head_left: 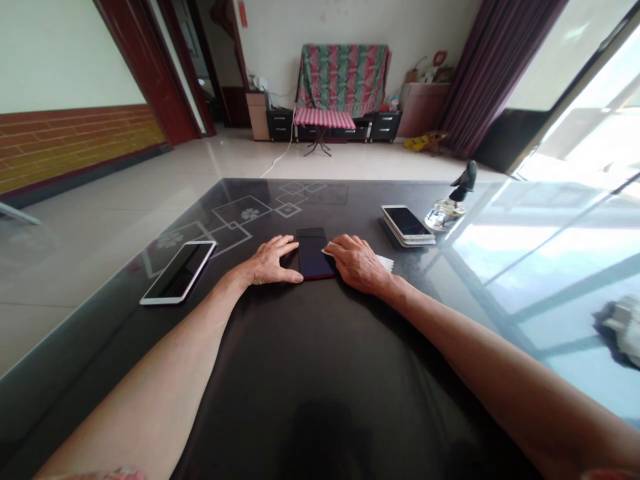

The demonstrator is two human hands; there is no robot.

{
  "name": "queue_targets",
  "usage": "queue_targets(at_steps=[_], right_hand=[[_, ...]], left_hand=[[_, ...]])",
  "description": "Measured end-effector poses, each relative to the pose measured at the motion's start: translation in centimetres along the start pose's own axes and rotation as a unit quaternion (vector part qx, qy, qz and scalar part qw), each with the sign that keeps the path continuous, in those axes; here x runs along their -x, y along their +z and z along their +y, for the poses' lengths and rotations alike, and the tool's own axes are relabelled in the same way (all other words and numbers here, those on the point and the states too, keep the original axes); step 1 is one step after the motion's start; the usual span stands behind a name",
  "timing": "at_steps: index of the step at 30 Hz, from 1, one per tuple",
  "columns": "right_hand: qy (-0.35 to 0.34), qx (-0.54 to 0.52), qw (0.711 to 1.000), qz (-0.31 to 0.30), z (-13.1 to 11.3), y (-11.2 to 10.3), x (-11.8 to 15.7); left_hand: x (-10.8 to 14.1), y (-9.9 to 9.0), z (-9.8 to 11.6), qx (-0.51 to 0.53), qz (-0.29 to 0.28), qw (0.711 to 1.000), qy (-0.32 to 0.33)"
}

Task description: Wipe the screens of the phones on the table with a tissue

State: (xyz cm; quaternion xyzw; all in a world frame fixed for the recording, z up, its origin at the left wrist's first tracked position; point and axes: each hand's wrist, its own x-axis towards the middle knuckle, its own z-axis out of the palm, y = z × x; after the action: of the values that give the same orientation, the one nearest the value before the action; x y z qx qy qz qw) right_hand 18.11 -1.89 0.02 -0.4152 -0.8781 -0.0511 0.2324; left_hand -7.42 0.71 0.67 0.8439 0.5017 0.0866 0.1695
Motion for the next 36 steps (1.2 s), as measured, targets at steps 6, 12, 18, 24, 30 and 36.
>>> queue_targets(at_steps=[6, 12, 18, 24, 30, 36], right_hand=[[-0.078, -0.042, 0.996, -0.011, -1.7, 0.1, 0.0], [-0.072, -0.062, 0.995, 0.000, -1.7, 0.4, 0.0], [-0.061, -0.074, 0.995, 0.003, -1.5, 0.6, 0.1], [-0.061, -0.078, 0.995, -0.003, -1.4, 0.9, 0.0], [-0.056, -0.076, 0.996, -0.003, -1.5, 0.8, 0.1], [-0.019, -0.066, 0.998, -0.003, -1.7, 0.8, 0.0]], left_hand=[[-0.2, 0.2, -0.1, -0.004, 0.007, 1.000, 0.001], [-0.2, 0.1, 0.0, -0.007, 0.000, 1.000, -0.006], [-0.2, 0.1, -0.3, -0.002, 0.009, 1.000, 0.011], [-0.2, 0.1, -0.5, -0.001, 0.012, 1.000, 0.009], [-0.3, 0.3, -0.8, -0.002, 0.010, 1.000, 0.004], [-0.3, 0.5, -0.8, -0.012, 0.019, 1.000, 0.010]])
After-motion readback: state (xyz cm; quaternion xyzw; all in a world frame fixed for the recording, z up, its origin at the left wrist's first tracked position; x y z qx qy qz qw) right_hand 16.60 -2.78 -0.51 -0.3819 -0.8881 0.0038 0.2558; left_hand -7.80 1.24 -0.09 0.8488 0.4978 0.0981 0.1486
